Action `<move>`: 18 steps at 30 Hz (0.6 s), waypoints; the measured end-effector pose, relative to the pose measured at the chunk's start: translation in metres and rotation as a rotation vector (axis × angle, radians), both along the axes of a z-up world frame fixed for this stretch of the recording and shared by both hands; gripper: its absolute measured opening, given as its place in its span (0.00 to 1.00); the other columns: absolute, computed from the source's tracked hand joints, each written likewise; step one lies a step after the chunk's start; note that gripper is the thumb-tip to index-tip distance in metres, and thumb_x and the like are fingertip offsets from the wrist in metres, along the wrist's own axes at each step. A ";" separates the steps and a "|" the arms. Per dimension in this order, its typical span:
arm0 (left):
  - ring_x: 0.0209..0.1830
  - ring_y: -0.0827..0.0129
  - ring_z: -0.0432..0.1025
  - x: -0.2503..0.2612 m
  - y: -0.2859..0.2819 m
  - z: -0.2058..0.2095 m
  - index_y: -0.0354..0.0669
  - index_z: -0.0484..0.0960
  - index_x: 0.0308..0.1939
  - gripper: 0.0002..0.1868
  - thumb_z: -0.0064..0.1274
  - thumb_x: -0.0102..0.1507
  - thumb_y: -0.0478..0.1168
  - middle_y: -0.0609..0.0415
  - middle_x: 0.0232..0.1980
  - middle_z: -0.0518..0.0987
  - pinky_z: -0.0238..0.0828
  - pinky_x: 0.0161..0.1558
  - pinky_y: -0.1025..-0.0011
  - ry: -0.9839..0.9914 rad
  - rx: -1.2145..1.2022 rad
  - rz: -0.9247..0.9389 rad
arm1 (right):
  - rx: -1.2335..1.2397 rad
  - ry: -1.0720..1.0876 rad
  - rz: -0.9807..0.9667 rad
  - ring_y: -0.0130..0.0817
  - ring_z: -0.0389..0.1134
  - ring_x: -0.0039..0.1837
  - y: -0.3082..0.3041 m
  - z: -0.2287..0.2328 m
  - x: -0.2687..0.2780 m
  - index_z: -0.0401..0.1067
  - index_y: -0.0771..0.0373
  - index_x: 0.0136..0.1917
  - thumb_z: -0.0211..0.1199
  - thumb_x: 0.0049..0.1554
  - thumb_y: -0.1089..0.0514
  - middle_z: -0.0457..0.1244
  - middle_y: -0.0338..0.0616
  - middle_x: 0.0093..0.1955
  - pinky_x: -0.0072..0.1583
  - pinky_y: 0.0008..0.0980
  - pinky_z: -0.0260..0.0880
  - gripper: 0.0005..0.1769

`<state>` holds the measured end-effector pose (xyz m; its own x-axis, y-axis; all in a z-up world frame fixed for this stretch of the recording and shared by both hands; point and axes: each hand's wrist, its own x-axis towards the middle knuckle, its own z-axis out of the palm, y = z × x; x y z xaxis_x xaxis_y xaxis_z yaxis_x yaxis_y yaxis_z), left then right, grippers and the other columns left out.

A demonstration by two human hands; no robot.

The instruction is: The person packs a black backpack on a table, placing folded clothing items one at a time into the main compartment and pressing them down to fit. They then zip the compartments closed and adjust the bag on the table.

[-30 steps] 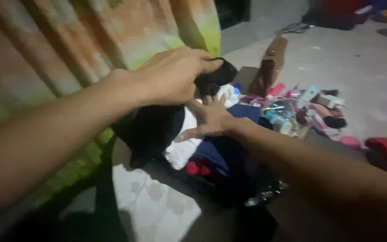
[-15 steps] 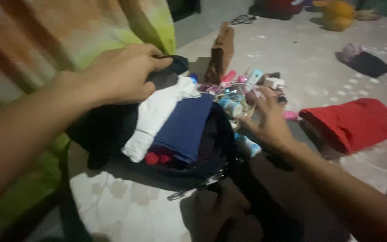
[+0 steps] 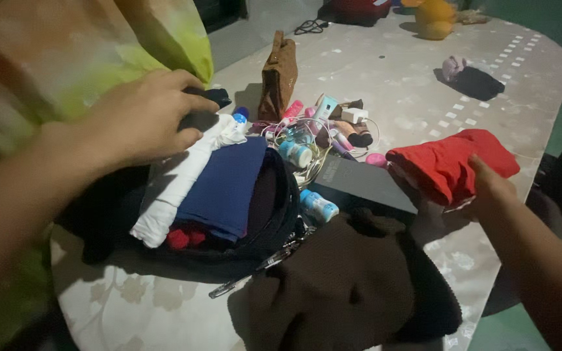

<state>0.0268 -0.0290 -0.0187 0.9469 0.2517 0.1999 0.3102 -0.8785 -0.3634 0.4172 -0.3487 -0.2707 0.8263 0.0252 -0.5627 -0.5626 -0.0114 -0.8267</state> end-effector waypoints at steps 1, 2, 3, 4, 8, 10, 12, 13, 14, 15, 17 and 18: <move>0.68 0.56 0.66 0.003 -0.001 0.000 0.61 0.82 0.62 0.27 0.57 0.56 0.43 0.53 0.68 0.72 0.67 0.62 0.55 0.013 -0.007 0.014 | 0.006 0.114 0.051 0.68 0.56 0.75 -0.001 0.002 0.000 0.46 0.62 0.82 0.51 0.62 0.26 0.48 0.75 0.78 0.74 0.70 0.53 0.50; 0.67 0.56 0.66 0.005 -0.002 -0.001 0.61 0.82 0.62 0.28 0.58 0.56 0.44 0.52 0.68 0.72 0.67 0.62 0.55 0.027 0.004 0.018 | 0.052 0.128 0.061 0.64 0.57 0.75 -0.001 0.003 0.001 0.49 0.60 0.82 0.51 0.63 0.27 0.50 0.70 0.78 0.74 0.67 0.54 0.48; 0.67 0.56 0.66 0.008 -0.004 -0.002 0.62 0.82 0.62 0.28 0.59 0.56 0.45 0.52 0.68 0.71 0.67 0.61 0.54 0.040 0.015 0.022 | 0.098 0.142 0.071 0.59 0.58 0.75 0.000 0.003 0.002 0.51 0.59 0.81 0.50 0.63 0.28 0.52 0.66 0.77 0.75 0.64 0.55 0.46; 0.67 0.56 0.65 0.009 -0.004 -0.002 0.63 0.82 0.63 0.28 0.59 0.56 0.46 0.52 0.68 0.70 0.66 0.61 0.54 0.054 0.027 0.027 | 0.144 0.156 0.082 0.55 0.60 0.75 0.000 0.001 0.004 0.53 0.58 0.80 0.49 0.63 0.29 0.54 0.61 0.77 0.75 0.61 0.55 0.43; 0.69 0.57 0.65 0.007 -0.002 0.002 0.60 0.83 0.59 0.24 0.60 0.57 0.45 0.53 0.67 0.72 0.65 0.65 0.57 0.064 -0.032 0.000 | 0.275 0.203 0.138 0.41 0.63 0.75 -0.003 -0.017 0.025 0.60 0.54 0.78 0.46 0.65 0.33 0.60 0.46 0.76 0.76 0.53 0.56 0.36; 0.69 0.57 0.66 0.004 -0.002 0.004 0.61 0.82 0.59 0.25 0.59 0.57 0.45 0.54 0.68 0.72 0.65 0.66 0.57 0.091 -0.070 0.033 | 0.262 0.213 0.181 0.40 0.62 0.75 -0.005 -0.028 0.040 0.60 0.55 0.77 0.45 0.67 0.37 0.60 0.43 0.76 0.75 0.53 0.54 0.33; 0.69 0.56 0.65 0.002 -0.002 0.006 0.59 0.82 0.62 0.27 0.60 0.56 0.46 0.53 0.69 0.71 0.65 0.64 0.56 0.103 -0.068 0.016 | 0.284 0.136 0.208 0.43 0.62 0.74 -0.009 -0.039 0.053 0.60 0.58 0.76 0.43 0.68 0.40 0.60 0.47 0.75 0.75 0.56 0.54 0.31; 0.69 0.55 0.64 0.001 -0.002 0.006 0.58 0.81 0.63 0.29 0.60 0.56 0.46 0.52 0.69 0.70 0.65 0.64 0.56 0.109 -0.067 0.008 | 0.295 0.097 0.221 0.44 0.62 0.74 -0.008 -0.043 0.058 0.59 0.60 0.76 0.42 0.68 0.42 0.59 0.49 0.75 0.74 0.57 0.55 0.30; 0.69 0.56 0.65 0.000 -0.003 0.006 0.58 0.80 0.63 0.29 0.60 0.57 0.46 0.52 0.69 0.70 0.65 0.64 0.56 0.129 -0.045 0.057 | 0.258 0.066 0.193 0.43 0.62 0.74 -0.007 -0.047 0.063 0.61 0.59 0.75 0.44 0.68 0.42 0.60 0.49 0.75 0.75 0.54 0.55 0.29; 0.69 0.57 0.65 0.001 -0.003 0.005 0.58 0.79 0.64 0.29 0.60 0.57 0.46 0.51 0.69 0.70 0.65 0.65 0.57 0.148 -0.023 0.107 | 0.221 0.034 0.165 0.41 0.62 0.74 -0.007 -0.047 0.068 0.62 0.58 0.75 0.45 0.68 0.43 0.60 0.49 0.75 0.75 0.51 0.56 0.29; 0.69 0.57 0.66 -0.001 -0.003 0.004 0.59 0.78 0.66 0.30 0.60 0.57 0.45 0.52 0.69 0.71 0.65 0.65 0.57 0.152 -0.032 0.133 | 0.178 -0.038 0.153 0.43 0.62 0.74 -0.002 -0.044 0.074 0.62 0.59 0.75 0.46 0.68 0.43 0.60 0.50 0.74 0.75 0.55 0.55 0.28; 0.69 0.57 0.66 -0.003 -0.002 0.006 0.59 0.77 0.67 0.32 0.60 0.56 0.44 0.52 0.69 0.71 0.65 0.65 0.57 0.137 -0.061 0.109 | 0.172 -0.077 0.155 0.43 0.63 0.73 0.001 -0.040 0.076 0.62 0.59 0.74 0.47 0.67 0.44 0.60 0.50 0.74 0.74 0.54 0.57 0.28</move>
<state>0.0239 -0.0306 -0.0131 0.9306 0.3624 0.0521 0.3564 -0.8639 -0.3559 0.4932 -0.3476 -0.3105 0.8456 0.2452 -0.4741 -0.4999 0.0524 -0.8645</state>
